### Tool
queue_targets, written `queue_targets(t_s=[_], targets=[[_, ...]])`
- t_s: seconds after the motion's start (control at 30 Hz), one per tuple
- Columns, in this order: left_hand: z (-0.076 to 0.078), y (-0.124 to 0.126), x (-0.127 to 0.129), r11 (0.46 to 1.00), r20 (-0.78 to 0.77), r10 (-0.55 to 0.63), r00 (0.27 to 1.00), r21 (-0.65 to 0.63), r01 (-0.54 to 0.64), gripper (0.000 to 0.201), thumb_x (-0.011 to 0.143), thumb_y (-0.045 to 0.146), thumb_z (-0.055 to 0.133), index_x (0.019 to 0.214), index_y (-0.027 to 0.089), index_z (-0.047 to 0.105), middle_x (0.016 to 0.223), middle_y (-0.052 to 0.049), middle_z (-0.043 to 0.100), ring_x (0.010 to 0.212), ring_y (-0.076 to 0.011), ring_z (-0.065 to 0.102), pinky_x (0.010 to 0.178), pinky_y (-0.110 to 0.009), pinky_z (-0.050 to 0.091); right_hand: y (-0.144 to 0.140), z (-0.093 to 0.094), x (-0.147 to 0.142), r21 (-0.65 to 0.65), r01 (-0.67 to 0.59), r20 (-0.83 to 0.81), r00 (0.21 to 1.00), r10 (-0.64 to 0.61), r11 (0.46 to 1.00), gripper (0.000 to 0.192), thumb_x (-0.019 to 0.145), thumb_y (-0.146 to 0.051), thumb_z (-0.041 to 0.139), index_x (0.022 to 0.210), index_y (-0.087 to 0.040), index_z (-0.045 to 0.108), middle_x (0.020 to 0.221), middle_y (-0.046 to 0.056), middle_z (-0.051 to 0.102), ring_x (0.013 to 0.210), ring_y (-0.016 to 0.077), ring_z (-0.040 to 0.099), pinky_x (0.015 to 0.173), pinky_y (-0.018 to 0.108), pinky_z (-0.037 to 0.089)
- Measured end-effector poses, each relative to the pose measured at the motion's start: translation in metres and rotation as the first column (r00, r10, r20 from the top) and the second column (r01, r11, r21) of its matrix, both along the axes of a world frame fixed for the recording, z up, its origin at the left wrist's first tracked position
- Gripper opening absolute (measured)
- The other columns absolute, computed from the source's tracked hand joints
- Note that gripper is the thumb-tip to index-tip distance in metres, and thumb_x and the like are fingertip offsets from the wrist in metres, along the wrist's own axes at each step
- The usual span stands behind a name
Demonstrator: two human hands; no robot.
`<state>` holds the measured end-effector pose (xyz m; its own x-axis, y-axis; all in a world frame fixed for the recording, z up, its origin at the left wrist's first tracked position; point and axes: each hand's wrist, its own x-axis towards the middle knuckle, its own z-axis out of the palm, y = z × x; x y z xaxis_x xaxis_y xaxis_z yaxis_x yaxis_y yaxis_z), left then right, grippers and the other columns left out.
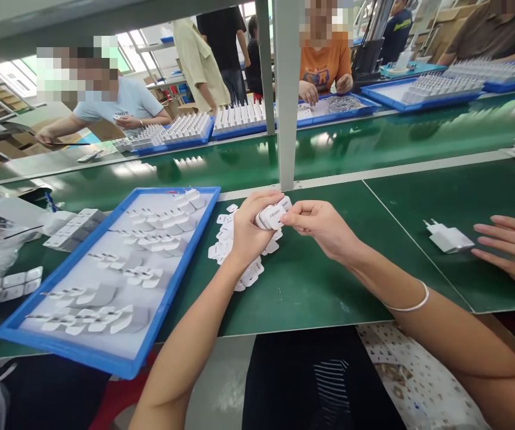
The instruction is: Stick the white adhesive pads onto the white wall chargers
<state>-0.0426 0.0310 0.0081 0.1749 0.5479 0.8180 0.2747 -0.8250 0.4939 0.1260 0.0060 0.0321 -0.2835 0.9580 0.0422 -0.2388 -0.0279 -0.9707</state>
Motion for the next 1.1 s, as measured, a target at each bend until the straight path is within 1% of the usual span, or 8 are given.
queue_targets(t_s=[0.1, 0.27, 0.37, 0.5, 0.63, 0.77, 0.93, 1.1], targets=[[0.0011, -0.0008, -0.0002, 1.0, -0.026, 0.025, 0.999, 0.018, -0.025, 0.026, 0.083, 0.023, 0.077, 0.108, 0.023, 0.072, 0.113, -0.008, 0.074, 0.106, -0.0211, 0.07, 0.093, -0.037, 0.058, 0.0, -0.0003, 0.0011, -0.018, -0.017, 0.041, 0.999, 0.017, 1.0, 0.031, 0.067, -0.037, 0.089, 0.062, -0.016, 0.067, 0.056, -0.006, 0.042, 0.054, 0.0061, 0.026, 0.054, 0.03, 0.014], [0.001, -0.0021, -0.0005, 0.998, -0.067, 0.055, 0.996, 0.035, -0.052, 0.023, 0.086, 0.026, 0.073, 0.109, 0.022, 0.072, 0.114, -0.008, 0.073, 0.108, -0.0219, 0.07, 0.095, -0.04, 0.057, -0.0005, 0.0004, 0.0006, -0.044, -0.015, 0.057, 0.998, 0.017, 0.999, 0.031, 0.066, -0.037, 0.089, 0.061, -0.017, 0.067, 0.057, -0.006, 0.041, 0.054, 0.0064, 0.024, 0.056, 0.032, 0.01], [0.0005, -0.002, -0.0007, 0.997, -0.078, 0.061, 0.995, 0.046, -0.057, 0.023, 0.087, 0.027, 0.072, 0.109, 0.022, 0.072, 0.115, -0.009, 0.073, 0.108, -0.022, 0.07, 0.095, -0.039, 0.057, 0.0001, 0.0003, 0.0009, -0.048, -0.021, 0.052, 0.998, 0.023, 0.999, 0.031, 0.064, -0.036, 0.09, 0.06, -0.017, 0.066, 0.058, -0.006, 0.041, 0.055, 0.0066, 0.024, 0.057, 0.032, 0.011], [-0.0002, -0.0016, -0.0006, 0.996, -0.102, 0.076, 0.992, 0.061, -0.07, 0.022, 0.088, 0.028, 0.072, 0.109, 0.022, 0.071, 0.115, -0.008, 0.073, 0.108, -0.022, 0.07, 0.093, -0.038, 0.057, 0.0019, -0.0025, 0.0024, -0.039, -0.03, 0.053, 0.998, 0.032, 0.999, 0.03, 0.068, -0.037, 0.089, 0.062, -0.017, 0.067, 0.059, -0.006, 0.042, 0.056, 0.007, 0.024, 0.057, 0.032, 0.011], [-0.001, -0.0013, -0.0001, 0.994, -0.12, 0.079, 0.99, 0.082, -0.07, 0.021, 0.089, 0.027, 0.071, 0.109, 0.022, 0.071, 0.114, -0.008, 0.073, 0.106, -0.0212, 0.07, 0.091, -0.038, 0.057, 0.0027, -0.004, 0.0032, -0.042, -0.025, 0.059, 0.998, 0.027, 0.999, 0.03, 0.068, -0.037, 0.088, 0.061, -0.017, 0.066, 0.06, -0.005, 0.043, 0.056, 0.007, 0.024, 0.058, 0.032, 0.011], [-0.0018, -0.0012, -0.0001, 0.992, -0.135, 0.094, 0.986, 0.092, -0.082, 0.02, 0.088, 0.027, 0.072, 0.109, 0.023, 0.071, 0.114, -0.008, 0.073, 0.106, -0.0209, 0.07, 0.091, -0.038, 0.057, 0.0025, -0.0025, 0.0032, -0.057, -0.017, 0.082, 0.996, 0.022, 0.998, 0.031, 0.068, -0.036, 0.088, 0.06, -0.017, 0.066, 0.059, -0.005, 0.044, 0.056, 0.0073, 0.025, 0.058, 0.032, 0.011], [-0.002, -0.0003, -0.0011, 0.99, -0.141, 0.085, 0.986, 0.128, -0.067, 0.024, 0.087, 0.024, 0.074, 0.11, 0.025, 0.071, 0.115, -0.006, 0.073, 0.106, -0.0202, 0.07, 0.09, -0.037, 0.057, 0.0021, -0.001, 0.0031, -0.056, -0.032, 0.094, 0.995, 0.038, 0.998, 0.032, 0.067, -0.037, 0.089, 0.059, -0.017, 0.065, 0.06, -0.005, 0.045, 0.057, 0.0079, 0.027, 0.059, 0.033, 0.013], [-0.0019, -0.0005, -0.0017, 0.987, -0.156, 0.091, 0.984, 0.146, -0.068, 0.024, 0.087, 0.025, 0.073, 0.111, 0.026, 0.07, 0.115, -0.006, 0.073, 0.106, -0.0204, 0.07, 0.089, -0.037, 0.057, 0.0014, 0.0012, 0.0036, -0.067, -0.029, 0.108, 0.993, 0.036, 0.997, 0.032, 0.067, -0.037, 0.088, 0.058, -0.017, 0.064, 0.06, -0.005, 0.044, 0.058, 0.0082, 0.027, 0.059, 0.033, 0.013]])
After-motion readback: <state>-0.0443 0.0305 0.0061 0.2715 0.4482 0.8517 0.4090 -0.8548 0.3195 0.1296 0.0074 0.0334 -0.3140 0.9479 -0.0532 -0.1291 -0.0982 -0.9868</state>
